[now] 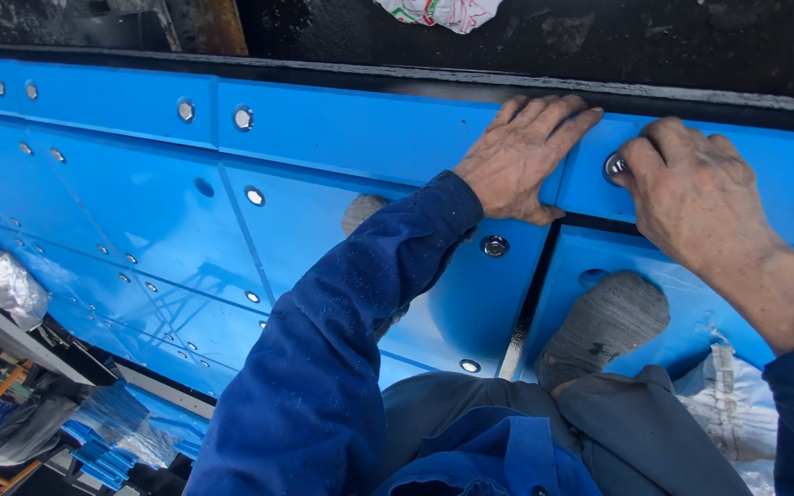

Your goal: Assembling large blue plastic panels by inserting and hand-tightening bolts and washers.

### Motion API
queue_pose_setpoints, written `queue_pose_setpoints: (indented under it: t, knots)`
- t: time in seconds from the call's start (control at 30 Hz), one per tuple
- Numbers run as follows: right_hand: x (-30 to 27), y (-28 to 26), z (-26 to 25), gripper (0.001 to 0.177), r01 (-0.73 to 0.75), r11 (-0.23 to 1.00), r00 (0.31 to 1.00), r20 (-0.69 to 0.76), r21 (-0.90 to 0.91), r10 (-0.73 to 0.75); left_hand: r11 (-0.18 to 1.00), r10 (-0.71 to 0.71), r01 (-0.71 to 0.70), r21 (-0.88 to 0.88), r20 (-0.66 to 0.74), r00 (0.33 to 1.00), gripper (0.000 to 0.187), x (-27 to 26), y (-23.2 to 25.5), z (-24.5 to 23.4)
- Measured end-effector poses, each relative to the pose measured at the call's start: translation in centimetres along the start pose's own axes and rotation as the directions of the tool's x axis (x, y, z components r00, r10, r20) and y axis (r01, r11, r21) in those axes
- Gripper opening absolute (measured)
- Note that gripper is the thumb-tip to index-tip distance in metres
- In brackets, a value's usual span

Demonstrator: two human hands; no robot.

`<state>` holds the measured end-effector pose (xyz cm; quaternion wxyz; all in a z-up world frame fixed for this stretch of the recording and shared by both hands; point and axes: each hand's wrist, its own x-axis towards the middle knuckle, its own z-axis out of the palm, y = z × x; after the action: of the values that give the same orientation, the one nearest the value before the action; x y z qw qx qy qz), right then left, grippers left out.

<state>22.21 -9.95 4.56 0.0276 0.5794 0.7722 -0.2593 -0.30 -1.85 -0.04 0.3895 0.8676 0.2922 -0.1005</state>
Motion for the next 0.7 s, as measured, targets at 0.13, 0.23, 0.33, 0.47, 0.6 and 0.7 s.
queue_pose_setpoints:
  t: [0.13,0.23,0.33,0.47,0.6,0.7]
  knots:
    - [-0.7,-0.5,-0.3,0.022,-0.008,0.999,1.0,0.015,-0.046,0.009,0.999,0.011,-0.011,-0.032,0.02,1.0,0.129,0.1,-0.3,0.3]
    - [0.6,-0.6,-1.4,0.025,-0.011,1.0,1.0,-0.002,-0.026,0.011,0.997,0.022,-0.02,-0.073,0.028,0.999,0.13,0.1,-0.7,0.0]
    - [-0.1,-0.1,-0.8,0.024,-0.14,0.99,0.978,0.155,0.007,0.137,0.992,0.079,-0.075,-0.106,0.037,0.996,0.13,0.1,-0.4,-0.4]
    - [0.0,0.4,-0.1,0.032,-0.022,0.999,0.994,0.102,-0.045,0.026,0.992,0.07,-0.064,-0.112,0.044,0.997,0.129,0.3,0.0,-1.2]
    - [0.5,-0.4,0.3,0.042,-0.024,0.993,0.997,0.069,-0.119,0.032,0.995,0.029,-0.023,-0.1,0.052,0.998,0.128,0.2,-0.2,-1.9]
    - [0.2,-0.3,0.4,0.042,-0.042,0.994,0.998,0.048,-0.104,0.048,0.995,0.022,-0.017,-0.094,0.061,0.998,0.128,0.2,-0.2,-1.7]
